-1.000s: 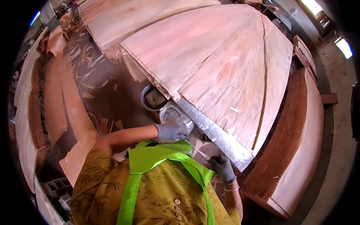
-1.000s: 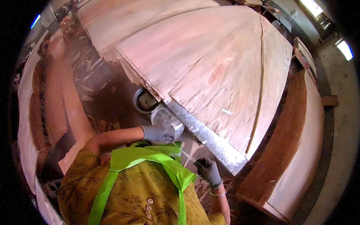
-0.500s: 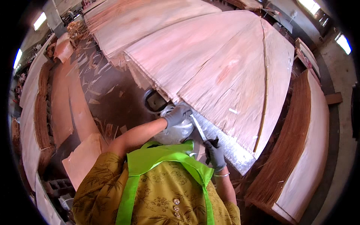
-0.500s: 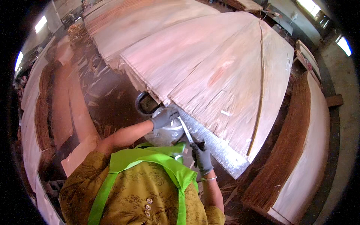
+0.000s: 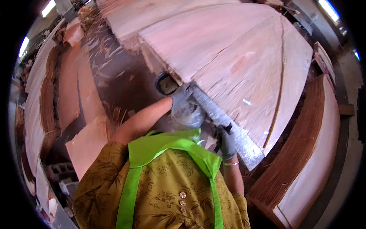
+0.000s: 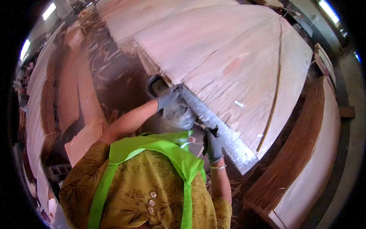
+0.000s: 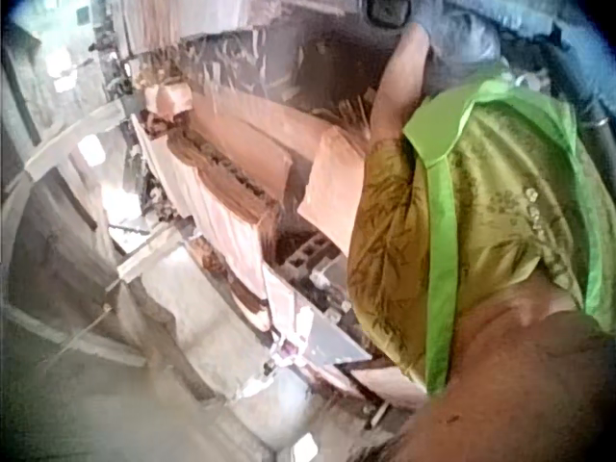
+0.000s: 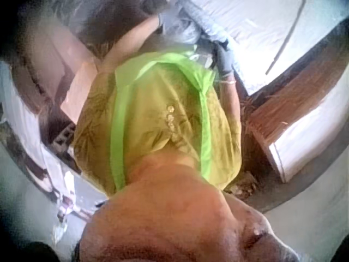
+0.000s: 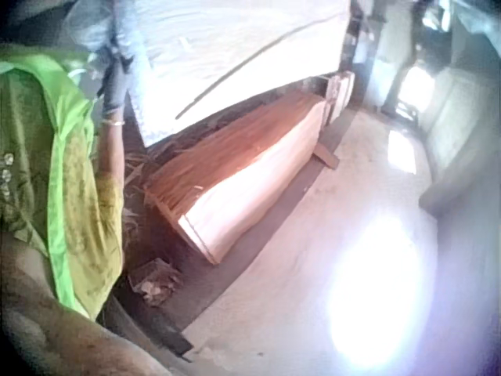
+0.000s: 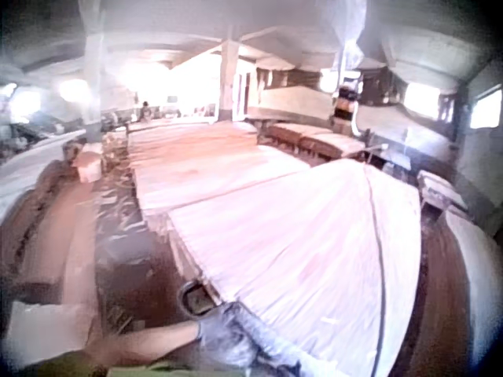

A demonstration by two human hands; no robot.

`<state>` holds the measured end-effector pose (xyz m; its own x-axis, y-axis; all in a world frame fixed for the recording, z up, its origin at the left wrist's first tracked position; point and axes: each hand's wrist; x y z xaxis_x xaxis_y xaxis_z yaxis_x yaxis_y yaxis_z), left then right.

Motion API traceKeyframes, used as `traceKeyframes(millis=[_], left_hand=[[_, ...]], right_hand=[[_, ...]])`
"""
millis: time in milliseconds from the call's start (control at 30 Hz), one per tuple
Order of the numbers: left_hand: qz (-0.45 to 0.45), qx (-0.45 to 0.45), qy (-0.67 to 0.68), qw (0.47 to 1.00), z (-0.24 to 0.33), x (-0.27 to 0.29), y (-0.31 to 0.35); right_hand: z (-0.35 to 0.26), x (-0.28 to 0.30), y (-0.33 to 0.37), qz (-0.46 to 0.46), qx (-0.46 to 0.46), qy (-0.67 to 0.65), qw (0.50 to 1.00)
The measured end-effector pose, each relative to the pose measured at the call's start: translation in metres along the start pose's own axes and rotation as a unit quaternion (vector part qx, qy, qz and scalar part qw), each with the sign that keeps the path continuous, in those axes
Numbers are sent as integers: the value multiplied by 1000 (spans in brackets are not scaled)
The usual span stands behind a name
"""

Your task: The person aligns wood veneer sheets on a table, applies tape across the joints with a handheld tool, and lifts the sheets onto a stack.

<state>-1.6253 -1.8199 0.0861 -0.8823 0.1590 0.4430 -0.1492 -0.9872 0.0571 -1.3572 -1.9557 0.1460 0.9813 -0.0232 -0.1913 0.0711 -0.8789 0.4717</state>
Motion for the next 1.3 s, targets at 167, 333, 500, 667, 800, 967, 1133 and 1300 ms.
traceKeyframes(millis=[167,333,500,667,800,967,1133,1300], left_hand=[[62,-84,61,993,5,6,15],[-287,26,308,907,53,-18,58],[-237,-147,-62,958,63,7,87],[-184,4,147,972,49,56,102],[-134,-10,151,979,13,74,95],[13,-18,146,989,-25,93,92],[202,121,79,969,-130,121,60],[283,145,-70,946,-177,123,18]], right_hand=[[9,3,-8,-39,19,33,999],[-5,-16,-15,-140,27,75,987],[-3,0,-41,-203,20,-9,979],[2,-4,-46,-178,-26,-33,983],[10,-26,-55,-165,-68,-45,983],[9,-66,-74,-137,-159,-14,978],[-6,-79,-124,-111,-127,72,983],[-70,-53,-176,72,109,-114,985]])
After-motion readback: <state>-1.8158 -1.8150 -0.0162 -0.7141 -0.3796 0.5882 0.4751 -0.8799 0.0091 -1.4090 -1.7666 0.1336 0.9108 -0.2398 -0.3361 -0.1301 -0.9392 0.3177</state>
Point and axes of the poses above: each hand's wrist, its own y-axis away from the middle knuckle, its own x-axis out of the back of the hand, z = x × y, and after that the axes turned 1 degree about -z, right-handed
